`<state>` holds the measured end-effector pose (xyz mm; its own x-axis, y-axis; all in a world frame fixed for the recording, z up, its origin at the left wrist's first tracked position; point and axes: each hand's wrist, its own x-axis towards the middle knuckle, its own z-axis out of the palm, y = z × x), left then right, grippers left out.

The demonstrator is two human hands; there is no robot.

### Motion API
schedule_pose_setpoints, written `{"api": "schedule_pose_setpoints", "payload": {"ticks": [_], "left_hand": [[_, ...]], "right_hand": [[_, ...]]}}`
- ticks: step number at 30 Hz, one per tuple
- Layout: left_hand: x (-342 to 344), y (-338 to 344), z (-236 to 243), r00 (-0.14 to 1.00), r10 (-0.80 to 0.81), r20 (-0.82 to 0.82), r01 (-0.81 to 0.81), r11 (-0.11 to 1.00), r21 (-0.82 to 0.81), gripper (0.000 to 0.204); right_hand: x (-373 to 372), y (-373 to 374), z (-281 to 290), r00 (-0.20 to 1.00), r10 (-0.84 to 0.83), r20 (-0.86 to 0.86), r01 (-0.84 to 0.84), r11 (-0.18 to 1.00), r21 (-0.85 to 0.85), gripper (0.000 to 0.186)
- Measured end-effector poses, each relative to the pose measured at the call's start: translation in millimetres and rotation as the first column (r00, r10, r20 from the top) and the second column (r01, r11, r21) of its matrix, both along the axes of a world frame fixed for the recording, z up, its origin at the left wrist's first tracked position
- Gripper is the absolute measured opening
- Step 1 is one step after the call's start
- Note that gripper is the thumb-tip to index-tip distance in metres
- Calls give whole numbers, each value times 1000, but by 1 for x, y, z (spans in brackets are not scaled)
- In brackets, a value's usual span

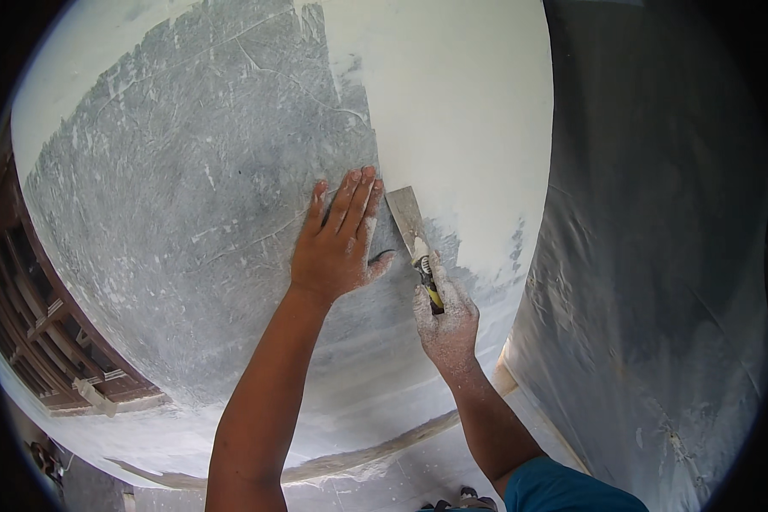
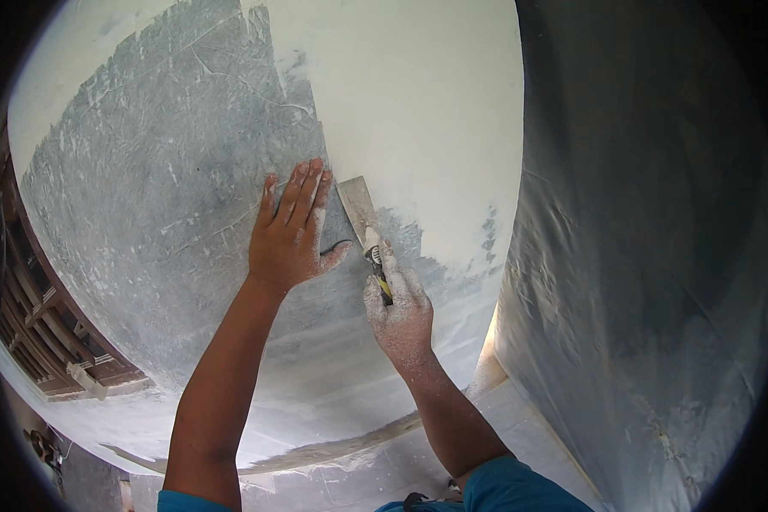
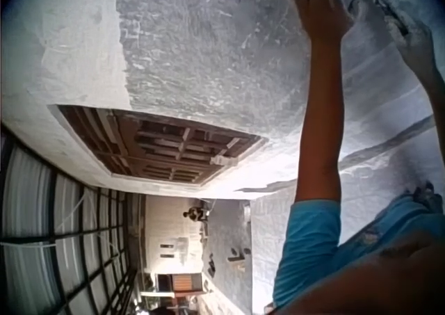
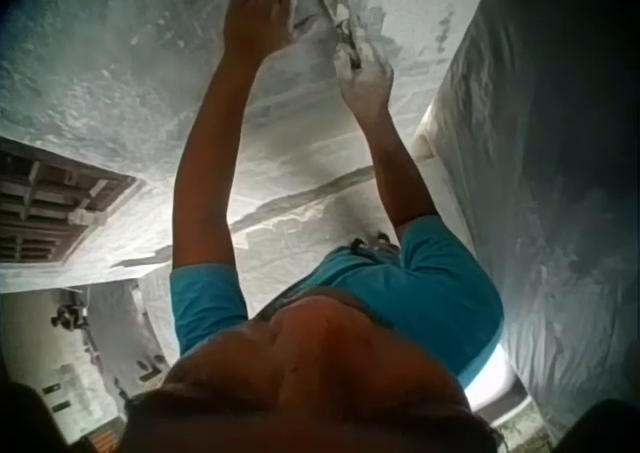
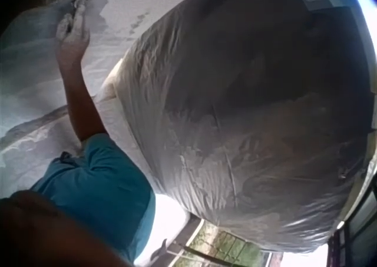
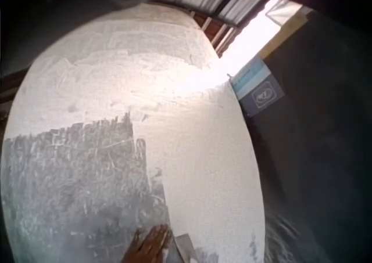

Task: Apply and smooth plaster or wall filler onto a wall surface using a putty knife.

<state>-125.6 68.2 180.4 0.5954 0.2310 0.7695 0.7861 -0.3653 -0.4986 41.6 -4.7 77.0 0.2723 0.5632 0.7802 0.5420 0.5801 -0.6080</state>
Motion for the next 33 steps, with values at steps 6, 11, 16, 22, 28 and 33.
{"api": "schedule_pose_setpoints", "payload": {"ticks": [6, 11, 16, 22, 28, 33], "left_hand": [[0, -2, 0, 1000, -5, 0, 5, 1000, 9, 104], [2, -2, 0, 1000, -15, 2, 15, 1000, 20, 104], [-1, 0, -1, 1000, -26, 3, 26, 1000, 16, 107], [1, -2, 0, 1000, -10, 10, 10, 1000, 15, 103], [0, -1, -1, 999, -32, 10, 32, 999, 3, 106], [0, 0, 0, 1000, -29, 7, 29, 1000, -6, 104]], "right_hand": [[-3, -5, -1, 999, -2, -32, 1, 1000, -18, 54], [3, 2, 13, 999, -40, 25, 38, 996, 87, 54], [0, -11, -16, 1000, 10, -12, -11, 997, -77, 53], [6, -3, 26, 1000, -29, 10, 29, 998, 57, 51], [4, -9, -8, 999, -28, 18, 28, 1000, -10, 48], [6, -8, 21, 998, -50, 22, 50, 999, -11, 49]]}}
